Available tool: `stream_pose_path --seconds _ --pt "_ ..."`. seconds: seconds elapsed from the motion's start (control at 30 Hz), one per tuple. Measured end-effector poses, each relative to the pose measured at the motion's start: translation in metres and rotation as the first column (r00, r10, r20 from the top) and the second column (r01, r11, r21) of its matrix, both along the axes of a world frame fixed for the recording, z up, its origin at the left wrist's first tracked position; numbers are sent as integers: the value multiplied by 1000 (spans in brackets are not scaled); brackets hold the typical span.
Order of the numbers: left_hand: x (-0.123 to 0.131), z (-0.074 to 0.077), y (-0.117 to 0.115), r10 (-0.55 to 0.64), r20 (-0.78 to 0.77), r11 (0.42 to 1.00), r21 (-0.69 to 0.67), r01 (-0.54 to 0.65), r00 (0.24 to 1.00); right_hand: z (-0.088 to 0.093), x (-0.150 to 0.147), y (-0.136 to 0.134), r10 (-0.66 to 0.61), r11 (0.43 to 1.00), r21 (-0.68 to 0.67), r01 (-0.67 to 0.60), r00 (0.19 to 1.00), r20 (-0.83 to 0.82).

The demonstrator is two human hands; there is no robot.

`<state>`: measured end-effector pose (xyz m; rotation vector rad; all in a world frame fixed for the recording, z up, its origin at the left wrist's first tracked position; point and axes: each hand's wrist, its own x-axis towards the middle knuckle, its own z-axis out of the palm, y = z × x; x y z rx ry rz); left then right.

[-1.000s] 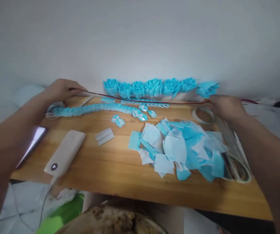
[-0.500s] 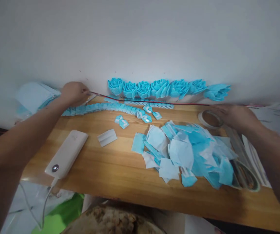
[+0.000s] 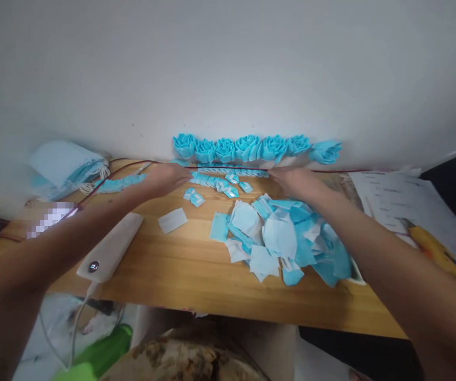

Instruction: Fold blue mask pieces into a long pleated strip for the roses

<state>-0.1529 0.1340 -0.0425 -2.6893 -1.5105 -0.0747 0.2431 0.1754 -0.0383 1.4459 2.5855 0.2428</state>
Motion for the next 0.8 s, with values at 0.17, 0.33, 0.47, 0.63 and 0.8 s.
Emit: stream_pose_path --seconds 0.17,0.33,0.47,0.63,0.8 --pt "31 -9 4 -137 159 990 4 138 978 -10 -8 27 -30 1000 10 29 998 56" --pt "61 -17 24 -255 286 965 19 260 924 -18 -7 39 -51 998 41 49 998 40" --pt "82 -21 35 -238 314 968 5 249 919 -11 1 27 -42 995 89 49 996 -74" --pt "94 -25 38 -112 201 991 -45 124 973 -2 20 8 20 1000 6 -20 961 -275" --pt "91 -29 42 -158 243 982 -59 177 957 -5 22 10 -22 1000 -20 17 966 -259"
